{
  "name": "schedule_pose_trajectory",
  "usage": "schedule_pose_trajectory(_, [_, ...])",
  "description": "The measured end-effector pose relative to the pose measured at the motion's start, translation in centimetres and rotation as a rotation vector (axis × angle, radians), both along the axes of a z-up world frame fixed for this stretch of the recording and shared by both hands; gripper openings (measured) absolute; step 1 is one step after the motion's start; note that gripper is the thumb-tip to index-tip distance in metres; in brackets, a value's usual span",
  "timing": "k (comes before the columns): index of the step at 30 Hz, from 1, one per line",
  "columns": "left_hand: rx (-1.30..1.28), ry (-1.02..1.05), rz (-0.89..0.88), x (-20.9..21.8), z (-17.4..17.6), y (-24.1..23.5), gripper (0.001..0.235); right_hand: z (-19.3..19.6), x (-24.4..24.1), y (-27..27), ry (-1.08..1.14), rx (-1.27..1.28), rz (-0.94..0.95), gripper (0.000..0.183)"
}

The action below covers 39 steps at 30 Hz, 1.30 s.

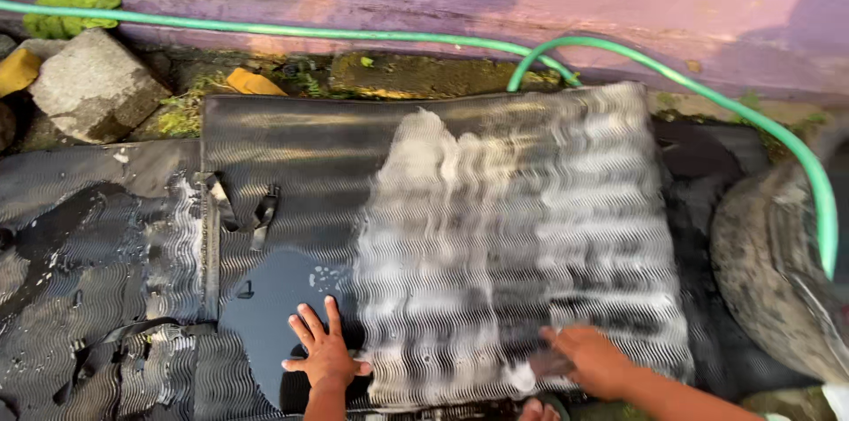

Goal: The person washes a large black mat by hand using a small brush and soapy water from a bucket.

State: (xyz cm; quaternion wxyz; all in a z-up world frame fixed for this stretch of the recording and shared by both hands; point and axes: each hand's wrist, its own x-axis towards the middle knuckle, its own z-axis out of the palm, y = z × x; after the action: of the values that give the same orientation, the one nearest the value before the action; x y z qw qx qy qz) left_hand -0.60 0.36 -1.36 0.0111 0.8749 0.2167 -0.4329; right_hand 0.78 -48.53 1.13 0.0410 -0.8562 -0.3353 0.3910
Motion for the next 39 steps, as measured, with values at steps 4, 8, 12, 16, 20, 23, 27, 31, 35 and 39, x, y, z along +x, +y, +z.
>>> schedule_pose_trajectory(4, [-0.052,-0.013,-0.013,-0.3,1.0,0.0,0.154,2.4,0.5,-7.0,-0.156,-0.264,-0.661,0.034])
schedule_pose_trajectory(8, [-0.015,-0.059,-0.328,-2.3,5.9,-2.1,0.128,4.2,-0.7,-11.0,-0.357,-0.248,-1.067,0.054])
schedule_pose_trajectory(12, [-0.088,0.18,-0.668,-4.6,12.8,-6.4,0.124,7.2,-1.9,-8.4,0.057,0.066,-1.561,0.065])
schedule_pose_trajectory(16, [-0.073,-0.046,-0.78,-8.5,1.1,-6.9,0.102,4.6,-2.1,-11.3,-0.029,-0.051,-1.426,0.059])
schedule_pose_trajectory(20, [-0.188,0.087,-0.794,-9.2,1.8,-6.9,0.079,7.5,-0.8,-9.9,-0.141,-0.009,-1.461,0.057])
schedule_pose_trajectory(23, [-0.018,-0.541,-0.914,-10.7,-4.5,-6.6,0.056,10.7,0.0,-8.6,-0.103,0.244,-1.691,0.045])
schedule_pose_trajectory(27, [-0.019,-0.572,-0.927,-11.6,-5.8,-6.7,0.059,13.7,1.3,-7.7,-0.055,0.548,-1.809,0.025])
schedule_pose_trajectory(31, [0.091,-1.344,-1.03,-12.9,-8.5,-5.6,0.079,14.5,1.5,-6.8,0.01,0.648,-1.897,0.026])
schedule_pose_trajectory(35, [0.021,-1.392,-0.987,-12.0,-2.1,-5.7,0.147,16.1,1.9,-9.3,-0.199,0.809,-1.905,0.036])
schedule_pose_trajectory(39, [0.054,-0.924,-0.966,-12.4,-8.5,-3.9,0.059,20.9,3.0,-9.0,-0.128,0.946,-1.93,0.025])
